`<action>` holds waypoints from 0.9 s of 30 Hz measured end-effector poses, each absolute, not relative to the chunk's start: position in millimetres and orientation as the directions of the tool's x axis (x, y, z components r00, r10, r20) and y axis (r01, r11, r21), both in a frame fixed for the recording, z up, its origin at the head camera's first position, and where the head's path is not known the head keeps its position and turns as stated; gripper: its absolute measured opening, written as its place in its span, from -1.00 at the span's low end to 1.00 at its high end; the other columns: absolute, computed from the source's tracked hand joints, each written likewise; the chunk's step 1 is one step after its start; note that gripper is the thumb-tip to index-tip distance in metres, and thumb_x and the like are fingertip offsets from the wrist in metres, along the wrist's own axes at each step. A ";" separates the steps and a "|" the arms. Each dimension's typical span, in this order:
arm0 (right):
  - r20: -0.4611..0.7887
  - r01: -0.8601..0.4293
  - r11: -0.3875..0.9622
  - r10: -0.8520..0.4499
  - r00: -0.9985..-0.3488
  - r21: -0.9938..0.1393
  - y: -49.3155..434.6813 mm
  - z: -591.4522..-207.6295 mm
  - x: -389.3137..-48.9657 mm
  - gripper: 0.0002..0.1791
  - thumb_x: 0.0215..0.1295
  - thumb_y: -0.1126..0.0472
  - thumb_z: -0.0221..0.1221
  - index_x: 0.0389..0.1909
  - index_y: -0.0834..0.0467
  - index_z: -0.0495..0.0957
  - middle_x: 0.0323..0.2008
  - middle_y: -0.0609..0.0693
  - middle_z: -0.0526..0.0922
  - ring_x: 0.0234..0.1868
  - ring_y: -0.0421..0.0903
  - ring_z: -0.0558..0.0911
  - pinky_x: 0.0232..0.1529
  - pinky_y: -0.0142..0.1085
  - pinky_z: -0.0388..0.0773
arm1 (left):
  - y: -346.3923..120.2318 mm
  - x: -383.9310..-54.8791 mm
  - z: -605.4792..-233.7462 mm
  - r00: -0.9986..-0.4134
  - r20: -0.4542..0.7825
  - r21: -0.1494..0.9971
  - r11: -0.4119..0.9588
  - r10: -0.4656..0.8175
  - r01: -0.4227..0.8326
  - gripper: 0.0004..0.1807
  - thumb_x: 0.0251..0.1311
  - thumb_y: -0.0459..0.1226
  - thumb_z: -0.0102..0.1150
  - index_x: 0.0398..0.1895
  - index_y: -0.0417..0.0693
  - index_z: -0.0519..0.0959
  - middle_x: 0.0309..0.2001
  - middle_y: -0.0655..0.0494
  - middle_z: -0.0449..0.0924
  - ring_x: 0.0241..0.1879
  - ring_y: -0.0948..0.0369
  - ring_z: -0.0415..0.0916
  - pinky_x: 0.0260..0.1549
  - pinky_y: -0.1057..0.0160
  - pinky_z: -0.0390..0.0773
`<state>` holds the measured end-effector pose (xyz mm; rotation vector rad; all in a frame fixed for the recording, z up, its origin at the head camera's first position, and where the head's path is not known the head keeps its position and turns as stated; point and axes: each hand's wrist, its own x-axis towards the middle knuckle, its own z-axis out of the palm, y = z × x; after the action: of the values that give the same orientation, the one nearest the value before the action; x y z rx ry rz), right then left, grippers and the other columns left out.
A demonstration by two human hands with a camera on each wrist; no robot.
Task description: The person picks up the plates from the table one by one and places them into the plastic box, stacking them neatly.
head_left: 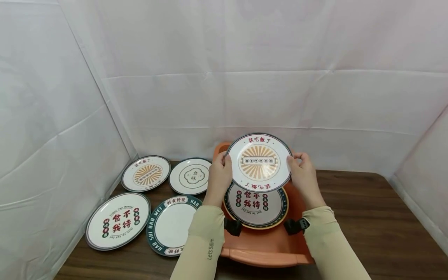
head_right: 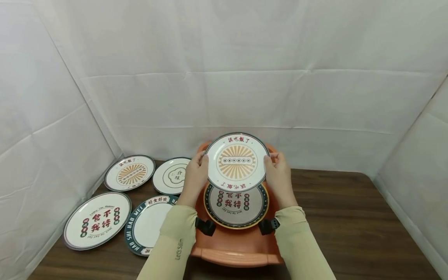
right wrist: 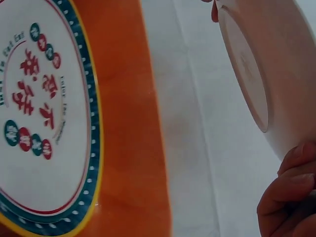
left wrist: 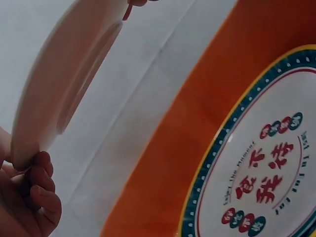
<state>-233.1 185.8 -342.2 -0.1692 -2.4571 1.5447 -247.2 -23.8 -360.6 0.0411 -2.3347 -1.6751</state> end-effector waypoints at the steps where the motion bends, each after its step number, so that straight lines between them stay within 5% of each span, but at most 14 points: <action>1: 0.131 -0.018 0.445 0.226 -0.965 -0.896 186.3 -345.6 -234.6 -0.57 0.44 0.07 -0.14 0.12 0.32 0.24 -0.49 0.10 0.40 -0.66 -0.16 0.41 -0.65 -0.36 0.37 | -23.6 -248.1 -362.9 -0.967 0.187 0.930 0.348 -0.173 0.118 -0.59 0.42 -0.13 -0.24 0.20 -0.08 0.39 -0.16 0.01 0.54 -0.29 0.16 0.45 -0.26 0.18 0.45; 7: 0.087 0.035 0.499 0.220 -0.972 -0.866 190.9 -365.0 -240.6 -0.58 0.43 0.04 -0.15 0.07 0.30 0.25 -0.35 0.19 0.45 -0.60 -0.08 0.44 -0.57 -0.29 0.45 | -23.0 -250.6 -371.9 -0.982 0.136 0.834 0.550 -0.131 0.042 -0.58 0.42 -0.13 -0.26 0.22 -0.11 0.34 -0.05 -0.03 0.54 -0.16 0.13 0.50 -0.19 0.13 0.49; 11: 0.063 0.071 0.588 0.204 -0.977 -0.806 192.2 -374.4 -242.7 -0.55 0.44 0.01 -0.19 0.09 0.31 0.24 -0.19 0.26 0.48 -0.39 0.02 0.52 -0.45 -0.24 0.47 | -20.6 -251.2 -377.9 -0.991 0.079 0.693 0.720 -0.112 -0.026 -0.59 0.40 -0.18 -0.21 0.20 -0.22 0.31 -0.22 -0.10 0.58 -0.27 0.09 0.56 -0.32 0.12 0.53; 15: 0.076 0.085 0.708 0.192 -0.979 -0.701 190.9 -380.5 -243.4 -0.61 0.45 0.04 -0.21 0.00 0.32 0.26 -0.29 0.26 0.49 -0.32 0.08 0.50 -0.40 -0.20 0.41 | -14.6 -253.0 -386.2 -0.994 -0.035 0.574 0.812 -0.101 -0.102 -0.52 0.38 -0.22 -0.17 0.27 -0.29 0.15 -0.51 -0.06 0.51 -0.52 0.08 0.51 -0.51 0.15 0.49; 20: 0.082 0.068 0.813 0.141 -0.987 -0.579 188.9 -386.3 -243.4 -0.74 0.43 0.14 -0.16 -0.18 0.31 0.27 -0.44 0.24 0.47 -0.43 0.11 0.49 -0.46 -0.14 0.40 | -6.7 -255.1 -398.1 -0.991 -0.106 0.393 0.912 -0.080 -0.116 -0.38 0.34 -0.25 -0.08 0.38 -0.26 0.02 -0.54 -0.03 0.51 -0.53 0.09 0.49 -0.50 0.12 0.50; 27: -0.001 0.050 0.921 0.054 -0.999 -0.387 185.4 -393.3 -245.9 -0.56 0.42 0.21 -0.14 0.16 0.44 0.18 -0.46 0.26 0.57 -0.45 0.12 0.59 -0.37 -0.02 0.50 | 0.6 -253.1 -410.3 -0.985 -0.160 0.187 0.978 -0.059 -0.089 -0.43 0.36 -0.16 -0.11 0.33 -0.23 0.11 -0.53 -0.05 0.54 -0.57 0.09 0.49 -0.56 0.16 0.51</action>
<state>-245.9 185.4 -393.3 -0.0838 -3.0688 0.6181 -253.1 0.6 -410.3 0.1227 -3.2779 -0.3212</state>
